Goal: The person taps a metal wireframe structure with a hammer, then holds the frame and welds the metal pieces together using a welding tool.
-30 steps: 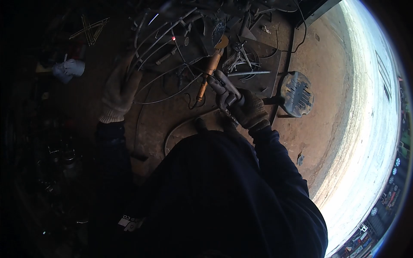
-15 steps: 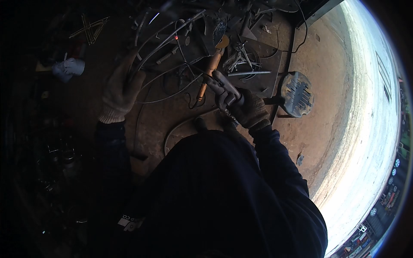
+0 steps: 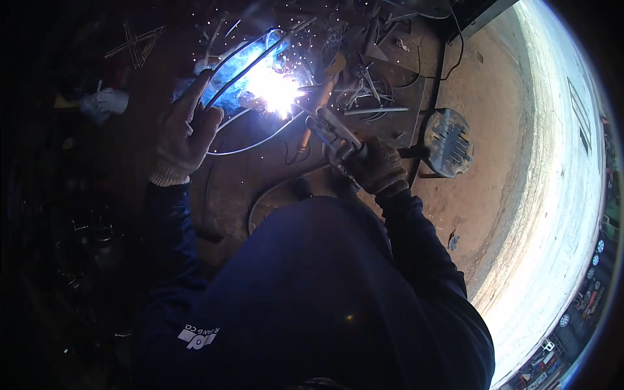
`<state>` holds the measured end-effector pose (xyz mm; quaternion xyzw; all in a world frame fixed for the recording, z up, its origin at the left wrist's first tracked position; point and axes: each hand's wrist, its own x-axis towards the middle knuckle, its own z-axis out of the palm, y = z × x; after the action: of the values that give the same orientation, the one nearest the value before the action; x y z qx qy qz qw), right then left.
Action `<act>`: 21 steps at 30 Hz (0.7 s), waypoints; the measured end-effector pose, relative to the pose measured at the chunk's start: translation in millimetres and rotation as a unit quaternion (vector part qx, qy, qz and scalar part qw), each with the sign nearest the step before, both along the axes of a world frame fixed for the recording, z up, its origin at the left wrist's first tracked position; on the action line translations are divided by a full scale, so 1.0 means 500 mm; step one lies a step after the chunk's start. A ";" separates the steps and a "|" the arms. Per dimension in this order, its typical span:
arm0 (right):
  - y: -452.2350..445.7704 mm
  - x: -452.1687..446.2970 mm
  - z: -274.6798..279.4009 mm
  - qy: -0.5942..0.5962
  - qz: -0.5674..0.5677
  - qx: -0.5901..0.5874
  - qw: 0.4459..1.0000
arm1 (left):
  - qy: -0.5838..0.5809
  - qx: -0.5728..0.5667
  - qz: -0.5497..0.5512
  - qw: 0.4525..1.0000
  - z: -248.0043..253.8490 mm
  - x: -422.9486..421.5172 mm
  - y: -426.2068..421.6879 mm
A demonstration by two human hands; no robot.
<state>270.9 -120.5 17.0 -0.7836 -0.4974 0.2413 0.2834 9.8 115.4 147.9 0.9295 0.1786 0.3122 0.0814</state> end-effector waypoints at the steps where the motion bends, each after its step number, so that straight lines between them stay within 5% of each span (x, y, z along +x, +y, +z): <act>1: 0.008 0.003 0.002 0.034 0.018 -0.019 0.999 | 0.015 -0.046 0.019 0.999 0.006 -0.001 -0.004; 4: 0.029 -0.011 0.007 0.079 0.009 0.040 0.996 | 0.012 -0.049 0.032 0.998 0.008 -0.001 -0.008; 5: 0.029 -0.009 0.020 0.086 0.013 -0.045 0.995 | 0.032 -0.093 0.054 0.994 0.011 -0.003 -0.011; 7: -0.015 -0.001 -0.003 0.002 0.007 0.057 0.998 | 0.023 -0.045 0.031 0.998 0.009 -0.002 -0.005; 11: -0.017 -0.005 -0.001 0.041 -0.008 0.086 0.995 | 0.012 0.019 -0.002 1.000 0.024 0.003 0.001; 14: -0.018 0.000 -0.009 0.023 -0.006 0.064 0.998 | -0.019 -0.057 -0.008 0.998 0.010 0.004 0.004; 17: -0.018 0.002 -0.011 0.031 -0.001 0.023 0.999 | -0.035 0.070 -0.039 0.996 0.002 0.000 0.012; 21: -0.016 -0.004 -0.005 0.040 -0.009 0.023 0.999 | -0.005 -0.068 0.007 0.998 0.008 0.000 -0.002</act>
<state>268.8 -128.4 14.6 -0.7712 -0.4841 0.2578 0.3232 9.6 114.3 151.9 0.9188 0.2057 0.3051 0.1431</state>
